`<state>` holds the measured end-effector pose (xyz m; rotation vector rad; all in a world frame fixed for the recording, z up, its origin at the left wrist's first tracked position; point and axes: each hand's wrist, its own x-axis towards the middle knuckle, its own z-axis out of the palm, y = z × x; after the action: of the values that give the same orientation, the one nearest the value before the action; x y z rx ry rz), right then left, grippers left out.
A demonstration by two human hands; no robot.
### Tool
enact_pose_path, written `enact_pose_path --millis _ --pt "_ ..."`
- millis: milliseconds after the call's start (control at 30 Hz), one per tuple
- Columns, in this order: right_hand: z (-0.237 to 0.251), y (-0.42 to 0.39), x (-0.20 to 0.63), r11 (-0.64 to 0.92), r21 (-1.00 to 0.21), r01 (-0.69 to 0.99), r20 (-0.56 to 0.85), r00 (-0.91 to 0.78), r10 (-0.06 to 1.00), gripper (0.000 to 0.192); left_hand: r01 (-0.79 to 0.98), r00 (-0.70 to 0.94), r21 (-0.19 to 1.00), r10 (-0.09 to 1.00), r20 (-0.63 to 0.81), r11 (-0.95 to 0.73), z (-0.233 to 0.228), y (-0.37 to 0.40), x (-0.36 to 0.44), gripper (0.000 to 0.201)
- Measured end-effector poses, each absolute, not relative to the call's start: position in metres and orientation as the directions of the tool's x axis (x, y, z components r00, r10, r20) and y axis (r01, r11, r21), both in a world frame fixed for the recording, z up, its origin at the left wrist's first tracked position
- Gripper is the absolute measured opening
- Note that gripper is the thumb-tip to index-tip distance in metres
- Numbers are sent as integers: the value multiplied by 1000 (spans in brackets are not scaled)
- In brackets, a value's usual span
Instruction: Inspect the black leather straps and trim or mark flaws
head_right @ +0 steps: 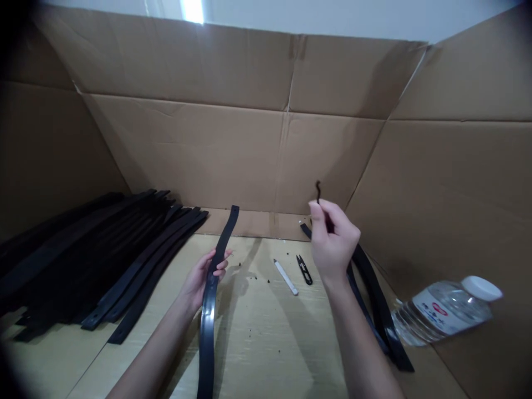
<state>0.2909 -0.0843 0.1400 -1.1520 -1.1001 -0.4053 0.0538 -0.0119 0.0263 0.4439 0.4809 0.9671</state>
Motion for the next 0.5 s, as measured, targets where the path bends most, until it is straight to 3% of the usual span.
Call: enact_pose_path --millis 67,167,233,333,500 --pt "155 -76 272 443 -455 772 889 371 267 18 -638 446 617 875 -191 460 27 -13 54 27" --pt "154 -65 245 575 -452 682 867 182 464 17 -599 418 696 896 -150 396 26 -14 55 25" --pt "142 -60 233 634 -465 618 782 -49 621 19 -570 427 734 896 -118 368 22 -12 56 26" --pt "125 -56 226 635 -468 614 597 -310 740 21 -516 417 785 901 -119 343 18 -9 55 32" --pt "117 -57 230 538 -392 746 401 -388 830 21 -422 425 858 900 -99 294 21 -12 53 36"
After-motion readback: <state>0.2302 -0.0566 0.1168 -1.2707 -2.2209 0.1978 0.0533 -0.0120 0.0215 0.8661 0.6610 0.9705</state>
